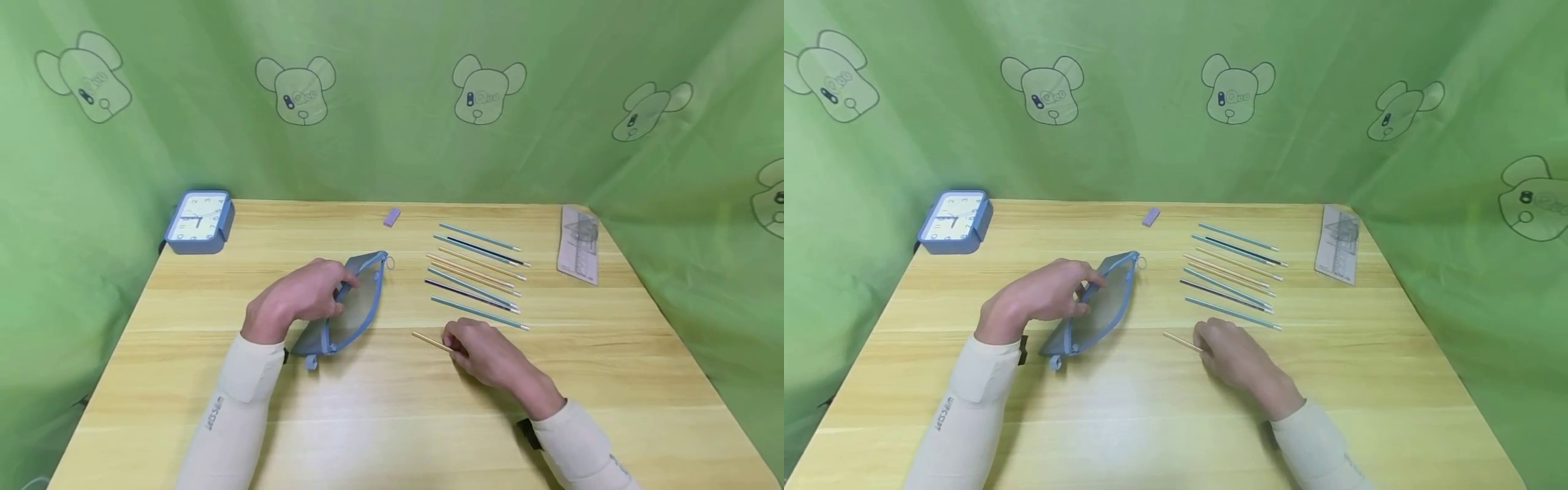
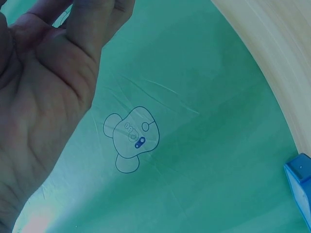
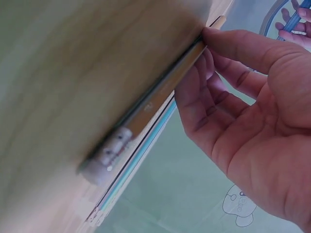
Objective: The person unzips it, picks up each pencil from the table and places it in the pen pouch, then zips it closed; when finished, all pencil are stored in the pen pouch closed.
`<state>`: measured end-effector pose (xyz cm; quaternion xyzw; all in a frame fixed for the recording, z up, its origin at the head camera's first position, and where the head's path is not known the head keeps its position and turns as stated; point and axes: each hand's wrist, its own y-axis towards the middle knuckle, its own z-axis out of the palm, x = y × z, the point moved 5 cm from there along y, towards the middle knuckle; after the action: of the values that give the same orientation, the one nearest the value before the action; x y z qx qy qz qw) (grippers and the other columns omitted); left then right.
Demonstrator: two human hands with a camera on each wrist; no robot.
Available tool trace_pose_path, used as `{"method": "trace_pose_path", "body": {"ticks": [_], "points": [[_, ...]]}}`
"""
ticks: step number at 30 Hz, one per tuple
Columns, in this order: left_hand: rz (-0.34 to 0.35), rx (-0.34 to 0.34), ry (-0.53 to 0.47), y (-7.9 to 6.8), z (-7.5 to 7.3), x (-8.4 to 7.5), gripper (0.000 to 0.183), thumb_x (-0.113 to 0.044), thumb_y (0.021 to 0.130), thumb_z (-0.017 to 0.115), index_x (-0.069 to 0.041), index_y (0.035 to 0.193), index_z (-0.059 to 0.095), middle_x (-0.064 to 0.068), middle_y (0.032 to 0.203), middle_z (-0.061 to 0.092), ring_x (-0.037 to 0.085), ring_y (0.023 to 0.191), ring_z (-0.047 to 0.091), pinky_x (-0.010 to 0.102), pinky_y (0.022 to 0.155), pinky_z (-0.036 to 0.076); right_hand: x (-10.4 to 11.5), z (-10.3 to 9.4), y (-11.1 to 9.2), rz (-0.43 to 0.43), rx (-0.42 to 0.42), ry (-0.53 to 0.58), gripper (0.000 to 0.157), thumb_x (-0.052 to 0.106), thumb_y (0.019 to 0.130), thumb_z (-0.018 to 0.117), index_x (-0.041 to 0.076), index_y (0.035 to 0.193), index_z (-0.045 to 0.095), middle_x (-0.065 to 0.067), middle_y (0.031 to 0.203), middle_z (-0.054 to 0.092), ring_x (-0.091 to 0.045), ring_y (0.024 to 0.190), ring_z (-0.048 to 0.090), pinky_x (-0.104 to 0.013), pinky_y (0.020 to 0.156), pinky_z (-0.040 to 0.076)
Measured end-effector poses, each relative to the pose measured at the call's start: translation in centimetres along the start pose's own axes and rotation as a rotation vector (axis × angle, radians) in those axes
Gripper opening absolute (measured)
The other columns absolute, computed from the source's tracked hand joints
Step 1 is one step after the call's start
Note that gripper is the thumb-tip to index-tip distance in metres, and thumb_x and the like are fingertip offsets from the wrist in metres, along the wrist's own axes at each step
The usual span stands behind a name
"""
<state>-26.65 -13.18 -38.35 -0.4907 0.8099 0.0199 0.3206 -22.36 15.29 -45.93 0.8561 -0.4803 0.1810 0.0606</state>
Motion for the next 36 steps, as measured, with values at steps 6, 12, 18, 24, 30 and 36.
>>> {"method": "trace_pose_path", "body": {"ticks": [6, 12, 18, 24, 30, 36], "points": [[0.014, -0.003, 0.012, 0.0, -0.1, -0.1, 0.053, 0.003, 0.094, 0.072, -0.004, 0.146, 0.066, 0.018, 0.127, 0.069, 0.01, 0.06, 0.04, 0.022, 0.061, 0.042, 0.3, 0.0, 0.1, -0.011, 0.009, 0.022, 0.016, -0.002, 0.094, 0.075, 0.012, 0.093, 0.068, 0.006, 0.08, 0.058, -0.008, 0.074, 0.05, -0.02, 0.062, 0.044], [0.006, 0.0, 0.014, 0.1, 0.0, 0.1, 0.053, 0.002, 0.094, 0.073, -0.005, 0.146, 0.066, 0.017, 0.127, 0.069, 0.01, 0.061, 0.043, 0.022, 0.062, 0.044, 0.4, 0.0, 0.3, 0.009, 0.011, 0.05, 0.016, -0.001, 0.093, 0.075, 0.013, 0.094, 0.066, 0.006, 0.081, 0.059, -0.008, 0.073, 0.051, -0.02, 0.062, 0.045], [0.012, -0.005, 0.025, 0.3, 0.1, 0.2, 0.052, 0.001, 0.095, 0.073, -0.005, 0.146, 0.066, 0.017, 0.127, 0.07, 0.011, 0.064, 0.046, 0.022, 0.064, 0.045, 1.2, -1.3, 1.0, 0.03, -0.088, 0.124, 0.015, -0.002, 0.092, 0.074, 0.009, 0.101, 0.067, 0.005, 0.085, 0.062, -0.009, 0.076, 0.056, -0.02, 0.065, 0.052], [0.014, -0.014, 0.023, 0.3, 0.0, 0.4, 0.052, 0.001, 0.094, 0.072, -0.005, 0.145, 0.067, 0.016, 0.126, 0.069, 0.011, 0.064, 0.046, 0.022, 0.064, 0.045, 2.4, -3.6, 2.9, 0.038, -0.205, 0.318, 0.02, -0.006, 0.092, 0.07, 0.005, 0.108, 0.065, -0.003, 0.093, 0.066, -0.013, 0.086, 0.063, -0.02, 0.075, 0.06], [0.02, -0.037, 0.009, 0.3, -0.1, 0.5, 0.051, 0.001, 0.094, 0.073, -0.003, 0.144, 0.067, 0.015, 0.12, 0.068, 0.01, 0.062, 0.044, 0.022, 0.061, 0.042, 3.2, -4.0, 5.7, 0.061, -0.186, 0.597, 0.025, -0.008, 0.092, 0.069, -0.002, 0.116, 0.063, -0.012, 0.1, 0.065, -0.019, 0.091, 0.061, -0.018, 0.079, 0.057], [0.022, -0.05, -0.001, 0.5, -0.2, 0.5, 0.051, 0.0, 0.093, 0.073, -0.001, 0.144, 0.067, 0.014, 0.114, 0.068, 0.01, 0.062, 0.045, 0.022, 0.06, 0.042, 3.9, -2.4, 7.6, 0.115, -0.048, 0.84, 0.029, -0.007, 0.092, 0.063, -0.007, 0.121, 0.058, -0.013, 0.102, 0.065, -0.019, 0.088, 0.063, -0.023, 0.076, 0.061]]}}
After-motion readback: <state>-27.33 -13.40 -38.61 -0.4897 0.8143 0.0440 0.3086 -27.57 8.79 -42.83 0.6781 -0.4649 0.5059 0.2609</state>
